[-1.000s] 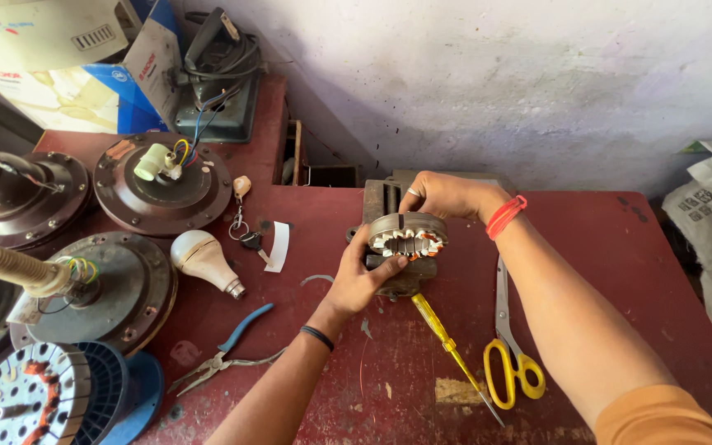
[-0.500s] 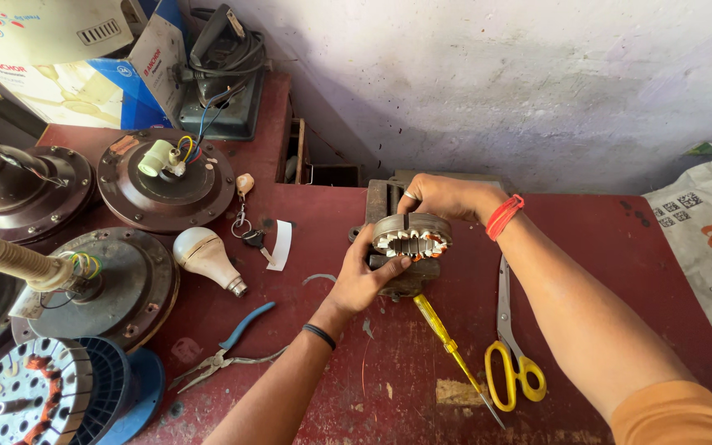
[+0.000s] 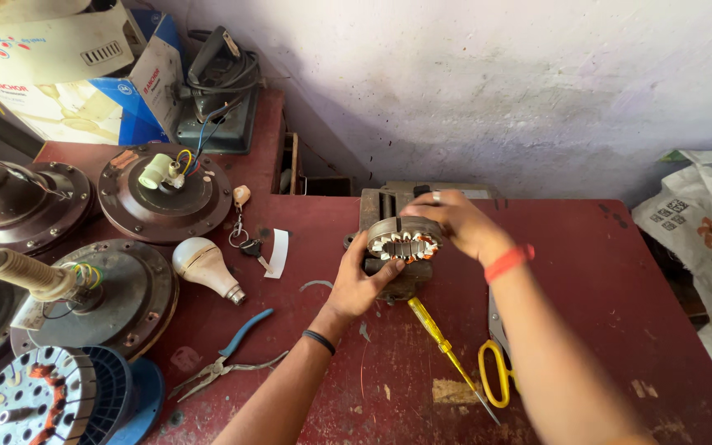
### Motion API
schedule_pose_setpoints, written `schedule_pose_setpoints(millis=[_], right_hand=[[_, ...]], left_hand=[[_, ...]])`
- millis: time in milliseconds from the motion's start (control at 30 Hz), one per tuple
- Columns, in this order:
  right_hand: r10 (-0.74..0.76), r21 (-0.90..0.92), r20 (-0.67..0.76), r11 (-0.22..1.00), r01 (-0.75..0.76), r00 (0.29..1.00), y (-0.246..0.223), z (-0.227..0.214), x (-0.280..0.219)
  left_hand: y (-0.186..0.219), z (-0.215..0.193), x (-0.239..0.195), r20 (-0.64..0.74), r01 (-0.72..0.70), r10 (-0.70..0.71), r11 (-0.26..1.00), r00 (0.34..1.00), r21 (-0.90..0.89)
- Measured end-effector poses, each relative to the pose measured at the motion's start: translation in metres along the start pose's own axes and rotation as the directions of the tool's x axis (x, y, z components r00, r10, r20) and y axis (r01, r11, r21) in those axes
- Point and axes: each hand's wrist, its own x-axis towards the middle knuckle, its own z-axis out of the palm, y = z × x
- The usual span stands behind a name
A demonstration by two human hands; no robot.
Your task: The person uses scissors to cut a white insulating strip and then uses a yellow screwdriver to adjust copper windings inside a motor stator held in a bench vise. The person repeatedly inserts the strip between windings and presses them down with the screwdriver.
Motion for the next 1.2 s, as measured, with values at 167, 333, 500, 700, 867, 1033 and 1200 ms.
schedule_pose_setpoints(millis=[167, 333, 500, 700, 867, 1033, 1200], right_hand=[[-0.169, 0.056, -0.556, 0.969, 0.239, 0.814, 0.046, 0.022, -0.065], [-0.136, -0.323, -0.602, 0.943, -0.084, 0.787, 0.062, 0.051, -0.132], [0.182, -0.664, -0.432, 0.599, -0.448, 0.883, 0.069, 0.075, -0.163], [0.352, -0.676, -0.364, 0.537, -0.504, 0.863, 0.053, 0.086, -0.167], [-0.066, -0.557, -0.406, 0.809, -0.189, 0.912, 0.003, 0.070, -0.190], [-0.563, -0.449, -0.400, 0.808, 0.381, 0.723, -0.024, 0.073, -0.184], [-0.663, -0.401, -0.449, 0.749, 0.527, 0.599, -0.028, 0.093, -0.164]], left_hand=[[-0.011, -0.004, 0.003, -0.018, -0.095, 0.098, 0.988, 0.995, 0.120], [-0.024, -0.008, 0.021, 0.103, -0.051, 0.055, 0.998, 0.993, -0.045], [-0.025, -0.014, 0.024, 0.154, -0.037, 0.044, 0.998, 0.987, -0.046], [-0.018, -0.011, 0.019, 0.123, 0.074, -0.067, 0.996, 0.990, -0.054], [-0.016, -0.012, 0.019, 0.156, 0.076, -0.058, 0.991, 0.986, -0.110], [-0.014, -0.016, 0.020, 0.194, 0.105, -0.086, 0.991, 0.977, -0.088], [-0.014, -0.014, 0.020, 0.165, 0.153, -0.136, 0.984, 0.977, -0.094]])
